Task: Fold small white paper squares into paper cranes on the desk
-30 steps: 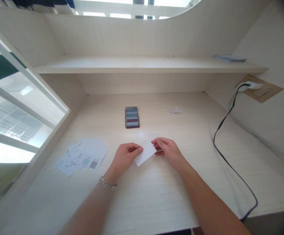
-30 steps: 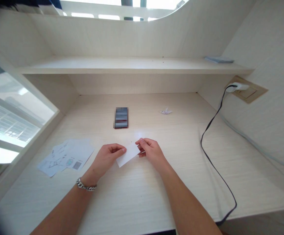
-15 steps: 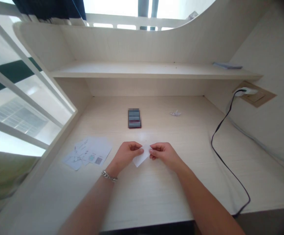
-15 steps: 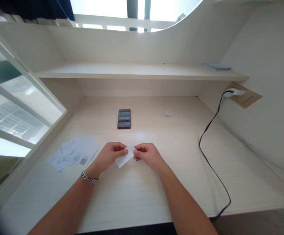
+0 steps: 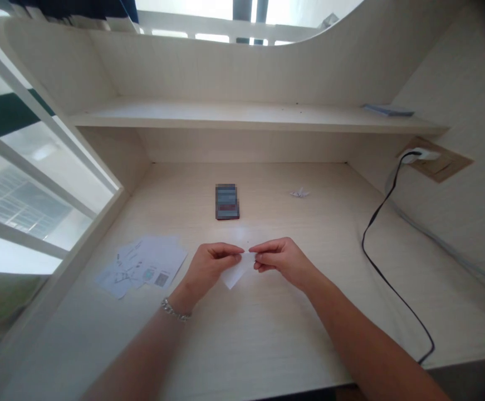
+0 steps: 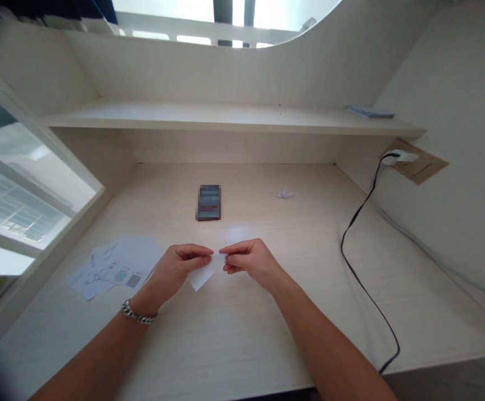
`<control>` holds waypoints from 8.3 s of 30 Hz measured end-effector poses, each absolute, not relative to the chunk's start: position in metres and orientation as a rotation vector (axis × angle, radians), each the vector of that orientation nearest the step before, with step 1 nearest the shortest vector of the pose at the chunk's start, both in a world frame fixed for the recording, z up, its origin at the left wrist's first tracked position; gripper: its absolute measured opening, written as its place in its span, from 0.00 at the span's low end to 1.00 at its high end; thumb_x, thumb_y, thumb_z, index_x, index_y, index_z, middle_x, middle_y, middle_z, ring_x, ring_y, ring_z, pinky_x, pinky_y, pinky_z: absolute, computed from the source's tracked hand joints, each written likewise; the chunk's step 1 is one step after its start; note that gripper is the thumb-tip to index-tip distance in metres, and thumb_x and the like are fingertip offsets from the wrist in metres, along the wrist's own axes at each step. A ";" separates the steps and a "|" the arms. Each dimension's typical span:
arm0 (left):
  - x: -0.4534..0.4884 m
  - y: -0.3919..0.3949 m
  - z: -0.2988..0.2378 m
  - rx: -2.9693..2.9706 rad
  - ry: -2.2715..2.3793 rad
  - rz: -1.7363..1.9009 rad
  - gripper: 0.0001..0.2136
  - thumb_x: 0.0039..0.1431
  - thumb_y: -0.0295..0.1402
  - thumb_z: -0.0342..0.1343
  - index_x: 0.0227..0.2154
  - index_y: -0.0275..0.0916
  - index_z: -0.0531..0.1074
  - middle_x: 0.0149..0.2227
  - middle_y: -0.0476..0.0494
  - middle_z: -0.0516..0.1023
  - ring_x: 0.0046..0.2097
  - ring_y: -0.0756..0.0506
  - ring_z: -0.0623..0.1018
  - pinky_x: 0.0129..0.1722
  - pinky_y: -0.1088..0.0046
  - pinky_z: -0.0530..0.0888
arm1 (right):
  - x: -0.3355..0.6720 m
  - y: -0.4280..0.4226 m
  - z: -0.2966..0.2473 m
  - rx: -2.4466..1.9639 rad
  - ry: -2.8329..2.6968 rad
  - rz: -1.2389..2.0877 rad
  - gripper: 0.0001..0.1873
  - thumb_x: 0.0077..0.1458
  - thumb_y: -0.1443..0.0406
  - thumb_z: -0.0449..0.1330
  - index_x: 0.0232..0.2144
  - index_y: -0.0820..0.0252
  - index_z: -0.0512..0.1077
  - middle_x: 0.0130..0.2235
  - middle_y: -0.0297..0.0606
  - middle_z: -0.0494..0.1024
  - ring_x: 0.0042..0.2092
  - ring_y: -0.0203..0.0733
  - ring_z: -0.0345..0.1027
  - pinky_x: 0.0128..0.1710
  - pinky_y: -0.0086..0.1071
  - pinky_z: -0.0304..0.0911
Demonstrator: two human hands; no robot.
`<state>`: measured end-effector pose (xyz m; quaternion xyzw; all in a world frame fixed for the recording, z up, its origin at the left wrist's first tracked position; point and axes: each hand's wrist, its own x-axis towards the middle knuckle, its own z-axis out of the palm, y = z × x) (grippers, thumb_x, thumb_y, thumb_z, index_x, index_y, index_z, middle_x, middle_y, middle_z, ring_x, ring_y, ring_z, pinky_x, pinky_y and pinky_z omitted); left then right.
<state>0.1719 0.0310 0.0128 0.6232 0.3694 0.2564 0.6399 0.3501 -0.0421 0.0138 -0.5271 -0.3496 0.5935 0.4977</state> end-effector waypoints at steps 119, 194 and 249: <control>0.167 0.017 0.012 1.554 0.888 0.592 0.11 0.50 0.35 0.56 0.36 0.36 0.73 0.32 0.43 0.79 0.33 0.47 0.76 0.32 0.73 0.70 | 0.330 -0.054 0.002 -1.395 -0.876 1.379 0.14 0.39 0.60 0.66 0.28 0.65 0.74 0.22 0.36 0.75 0.25 0.36 0.71 0.28 0.32 0.69; 0.170 0.014 0.015 1.716 0.959 0.435 0.12 0.49 0.41 0.56 0.28 0.38 0.77 0.27 0.46 0.79 0.30 0.46 0.74 0.27 0.75 0.66 | 0.330 -0.055 0.009 -1.388 -1.127 1.280 0.09 0.49 0.63 0.59 0.31 0.64 0.72 0.25 0.36 0.73 0.28 0.35 0.69 0.30 0.30 0.66; 0.161 0.022 0.011 1.365 0.965 0.440 0.13 0.45 0.41 0.58 0.23 0.34 0.71 0.21 0.49 0.69 0.23 0.51 0.66 0.23 0.76 0.60 | 0.344 -0.050 0.003 -1.317 -0.888 1.337 0.17 0.45 0.57 0.62 0.35 0.64 0.71 0.28 0.40 0.77 0.26 0.36 0.70 0.28 0.32 0.67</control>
